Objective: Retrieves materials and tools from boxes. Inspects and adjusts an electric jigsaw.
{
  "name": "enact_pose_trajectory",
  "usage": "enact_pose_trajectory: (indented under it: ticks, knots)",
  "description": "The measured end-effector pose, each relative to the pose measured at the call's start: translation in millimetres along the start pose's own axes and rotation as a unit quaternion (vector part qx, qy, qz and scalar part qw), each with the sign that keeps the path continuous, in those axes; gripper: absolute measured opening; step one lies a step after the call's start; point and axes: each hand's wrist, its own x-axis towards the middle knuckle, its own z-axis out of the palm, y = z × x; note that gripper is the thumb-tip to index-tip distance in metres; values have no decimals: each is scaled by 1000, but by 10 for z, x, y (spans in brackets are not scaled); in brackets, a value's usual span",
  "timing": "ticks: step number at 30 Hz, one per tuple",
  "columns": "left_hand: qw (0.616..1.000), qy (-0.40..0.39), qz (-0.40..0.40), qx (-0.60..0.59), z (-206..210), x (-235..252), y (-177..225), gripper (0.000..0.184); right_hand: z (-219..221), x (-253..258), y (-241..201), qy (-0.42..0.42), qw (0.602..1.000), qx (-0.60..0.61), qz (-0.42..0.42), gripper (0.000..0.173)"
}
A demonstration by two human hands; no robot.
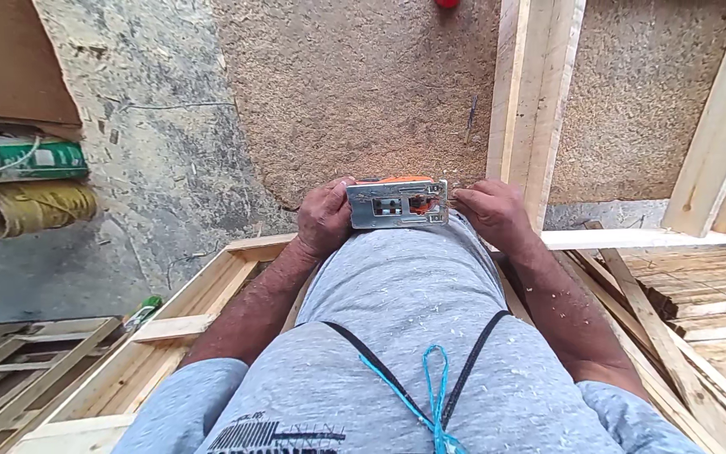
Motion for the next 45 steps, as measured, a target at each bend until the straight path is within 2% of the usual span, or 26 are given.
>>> enact_pose_trajectory:
  ticks: [1, 2, 4, 5, 7, 9, 10, 12, 14, 15, 16, 17, 18, 19, 21, 22, 23, 24, 26, 29, 30, 32, 38, 45]
  knots:
    - [1000, 0, 0, 0, 0, -2, -2, 20, -30, 13, -18, -49, 991, 82, 89, 29]
    - [1000, 1, 3, 2, -4, -6, 0, 20, -73, 35, -35, -102, 964, 163, 186, 39]
    - [1000, 3, 10, 4, -3, -6, -1, 20, -135, 108, -58, -186, 881, 274, 337, 59]
    - [1000, 2, 12, 3, -3, -5, -1, 20, -147, 128, -64, -221, 843, 320, 371, 64]
    - [1000, 2, 14, 0, 1, 10, -7, 21, -143, 149, -91, -231, 800, 407, 376, 53]
    - [1000, 4, 5, 1, 2, 7, 8, 22, -121, 149, -102, -195, 785, 458, 368, 32]
    - [1000, 3, 0, 2, 4, 13, 9, 24, -115, 152, -91, -181, 777, 476, 370, 27]
    - [1000, -3, -4, -3, 0, 24, -8, 26, -124, 166, -51, -196, 742, 512, 386, 34]
    - [1000, -5, 2, -9, -3, 23, -23, 25, -107, 199, -50, -200, 703, 536, 422, 52]
    - [1000, -5, 7, -11, -8, 16, -22, 23, -90, 225, -76, -186, 688, 540, 448, 55]
    - [1000, -3, 11, -12, -9, 12, -21, 21, -83, 242, -96, -176, 682, 541, 460, 51]
    - [1000, 0, 13, -12, -7, 15, -24, 20, -95, 241, -101, -174, 691, 541, 446, 43]
    - [1000, 1, 13, -13, -6, 13, -30, 19, -120, 228, -101, -174, 721, 529, 412, 35]
    - [1000, 1, 12, -15, -5, 2, -32, 18, -146, 204, -107, -171, 780, 483, 359, 29]
    - [1000, -4, 5, -20, -2, -11, -36, 18, -157, 121, -117, -125, 938, 266, 185, 22]
    - [1000, -4, 4, -20, -2, -8, -34, 19, -135, 81, -99, -77, 984, 142, 74, 21]
    - [1000, -3, 6, -18, -1, -3, -32, 19, -116, 60, -76, -33, 998, 44, -22, 22]
    - [1000, -1, 9, -16, -1, 7, -32, 19, -107, 47, -56, -6, 996, -22, -83, 21]
    - [1000, -4, 14, -15, -10, 14, -36, 19, -65, 2, -29, 18, 994, -45, -101, 21]
    - [1000, -6, 10, -19, 1, 4, -54, 21, 6, -39, -19, 4, 992, 112, 63, 28]
    - [1000, -8, 7, -21, 1, -7, -57, 24, 1, -48, -27, 5, 988, 125, 96, 31]
    - [1000, -7, 4, -22, 10, 3, -64, 26, -53, -36, -42, 8, 988, 108, 113, 35]
    - [1000, -3, 15, -16, 21, 1, -57, 23, -51, 24, -62, -129, 958, 130, 219, 32]
    - [1000, -5, 17, -11, -6, 14, -32, 22, 28, 8, -105, -113, 942, 193, 248, 30]
